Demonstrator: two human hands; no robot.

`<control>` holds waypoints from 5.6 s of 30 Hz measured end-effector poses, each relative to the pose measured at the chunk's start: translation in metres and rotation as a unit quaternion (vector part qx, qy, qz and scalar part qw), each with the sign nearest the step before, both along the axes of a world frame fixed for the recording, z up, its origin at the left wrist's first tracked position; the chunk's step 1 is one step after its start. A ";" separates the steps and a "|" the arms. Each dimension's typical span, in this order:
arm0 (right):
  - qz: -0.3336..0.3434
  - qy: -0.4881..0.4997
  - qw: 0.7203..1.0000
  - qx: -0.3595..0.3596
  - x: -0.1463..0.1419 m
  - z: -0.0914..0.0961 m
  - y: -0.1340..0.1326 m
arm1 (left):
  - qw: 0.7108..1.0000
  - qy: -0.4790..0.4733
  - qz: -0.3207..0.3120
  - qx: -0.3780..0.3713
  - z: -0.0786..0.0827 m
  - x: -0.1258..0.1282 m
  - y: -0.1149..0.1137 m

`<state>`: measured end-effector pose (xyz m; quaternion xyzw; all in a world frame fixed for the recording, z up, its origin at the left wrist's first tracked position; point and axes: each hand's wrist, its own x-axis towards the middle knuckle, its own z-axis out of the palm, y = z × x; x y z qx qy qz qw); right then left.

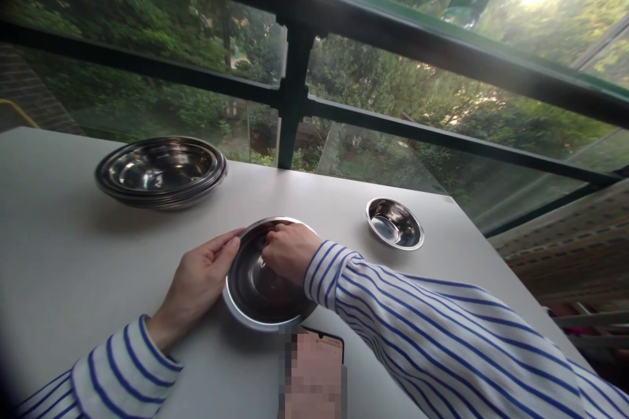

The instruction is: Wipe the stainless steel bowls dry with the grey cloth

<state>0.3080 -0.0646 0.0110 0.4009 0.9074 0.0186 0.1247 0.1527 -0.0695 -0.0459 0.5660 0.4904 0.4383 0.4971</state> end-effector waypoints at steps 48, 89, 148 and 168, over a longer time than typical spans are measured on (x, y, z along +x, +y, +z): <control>0.001 0.081 0.995 -0.066 0.013 -0.009 -0.014 | 0.999 0.014 0.009 0.030 -0.001 0.004 -0.005; -0.033 0.105 0.992 -0.059 0.018 -0.009 -0.015 | 0.999 0.017 0.026 0.038 0.002 0.009 -0.006; -0.012 0.096 0.985 -0.146 -0.014 -0.003 -0.020 | 0.998 0.007 0.053 0.025 -0.002 0.003 0.001; -0.044 0.046 0.991 -0.116 0.021 0.007 -0.026 | 0.999 0.002 0.047 0.027 -0.007 0.004 0.004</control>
